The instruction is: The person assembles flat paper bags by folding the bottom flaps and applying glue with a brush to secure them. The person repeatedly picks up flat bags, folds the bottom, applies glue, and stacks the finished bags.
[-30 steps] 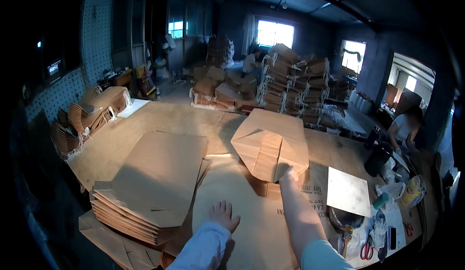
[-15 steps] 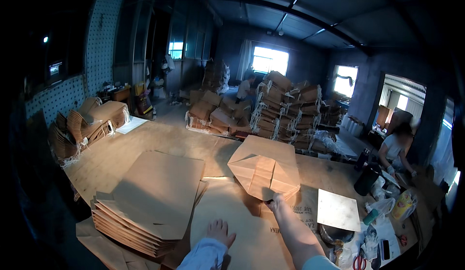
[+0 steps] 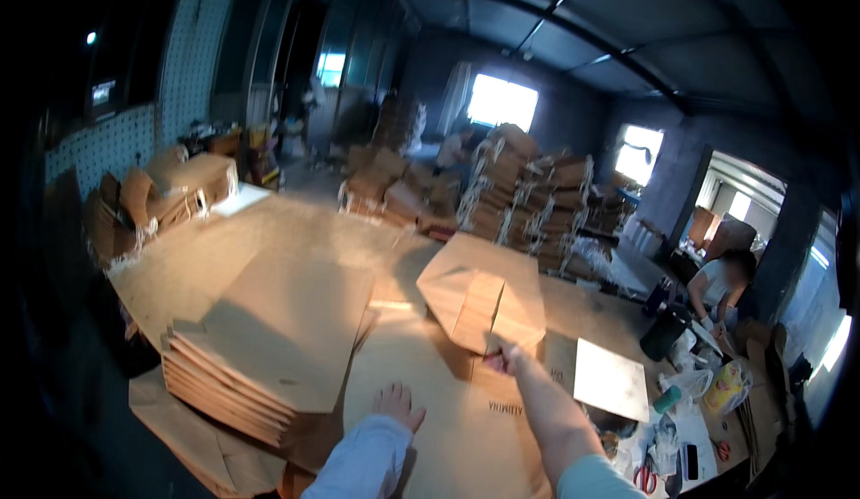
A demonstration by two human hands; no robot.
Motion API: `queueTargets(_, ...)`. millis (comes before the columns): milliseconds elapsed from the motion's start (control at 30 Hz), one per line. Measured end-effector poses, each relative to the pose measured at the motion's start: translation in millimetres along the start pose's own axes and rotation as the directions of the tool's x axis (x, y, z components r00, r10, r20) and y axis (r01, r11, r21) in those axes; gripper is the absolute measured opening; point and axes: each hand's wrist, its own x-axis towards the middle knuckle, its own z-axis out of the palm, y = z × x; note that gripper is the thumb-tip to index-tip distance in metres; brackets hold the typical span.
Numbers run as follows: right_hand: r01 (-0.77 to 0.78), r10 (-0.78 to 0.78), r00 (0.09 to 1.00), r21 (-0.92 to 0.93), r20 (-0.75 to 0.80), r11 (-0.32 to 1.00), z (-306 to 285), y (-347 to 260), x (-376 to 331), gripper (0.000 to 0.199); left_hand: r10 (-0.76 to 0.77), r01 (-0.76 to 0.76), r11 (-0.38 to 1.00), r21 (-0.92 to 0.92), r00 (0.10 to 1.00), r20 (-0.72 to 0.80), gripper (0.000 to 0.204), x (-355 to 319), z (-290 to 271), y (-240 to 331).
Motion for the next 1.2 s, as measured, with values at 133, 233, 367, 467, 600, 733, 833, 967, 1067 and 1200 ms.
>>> queueTargets(133, 0.076, -0.104, 0.99, 0.266, 0.093, 0.961, -49, -64, 7, 0.037, -0.003, 0.003, 0.999, -0.048, 1.0, -0.002, 0.076, 14, -7, 17)
queueTargets(233, 0.103, -0.084, 0.994, 0.363, -0.066, 0.926, -4, -103, -24, 0.031, -0.047, 0.045, 0.997, -0.056, 0.998, -0.045, 0.074, 7, 1, 2)
queueTargets(367, 0.057, -0.044, 0.998, 0.339, -0.046, 0.939, -6, -108, -22, 0.034, -0.015, 0.009, 0.997, -0.081, 0.997, -0.076, 0.072, 8, -7, 4)
queueTargets(467, -0.013, 0.02, 1.0, 0.264, -0.023, 0.964, -19, -61, 1, 0.039, -0.007, -0.002, 0.996, -0.089, 0.995, -0.102, 0.072, 9, 3, 7)
queueTargets(600, -0.028, 0.076, 0.991, 0.388, -0.109, 0.921, 15, -20, -2, 0.033, -0.016, 0.007, 0.996, -0.089, 0.994, -0.104, 0.072, 5, 3, -2)
queueTargets(733, 0.047, -0.006, 0.993, 0.359, -0.117, 0.932, -4, -44, 16, 0.028, -0.017, 0.007, 0.994, -0.109, 0.996, -0.093, 0.074, 8, 2, 4)
queueTargets(833, 0.084, -0.029, 0.978, 0.257, -0.209, 0.963, -15, -45, 21, 0.033, -0.007, -0.002, 0.995, -0.104, 0.996, -0.088, 0.074, 11, -1, 5)
queueTargets(967, 0.387, -0.436, 0.512, -0.254, -0.74, 0.886, 4, -18, -2, 0.051, -0.029, 0.024, 0.995, -0.096, 0.998, -0.051, 0.074, 10, -1, 0)
queueTargets(1067, 0.154, -0.948, 0.315, -0.983, -0.045, 0.098, 23, 1, -44, 0.08, -0.036, 0.033, 0.997, -0.075, 0.999, -0.034, 0.074, 6, -6, 0)
queueTargets(1200, 0.155, -0.807, 0.476, -0.936, 0.351, -0.316, 5, -13, -27, 0.081, -0.029, 0.028, 0.997, -0.077, 0.999, -0.014, 0.074, 7, -10, 8)
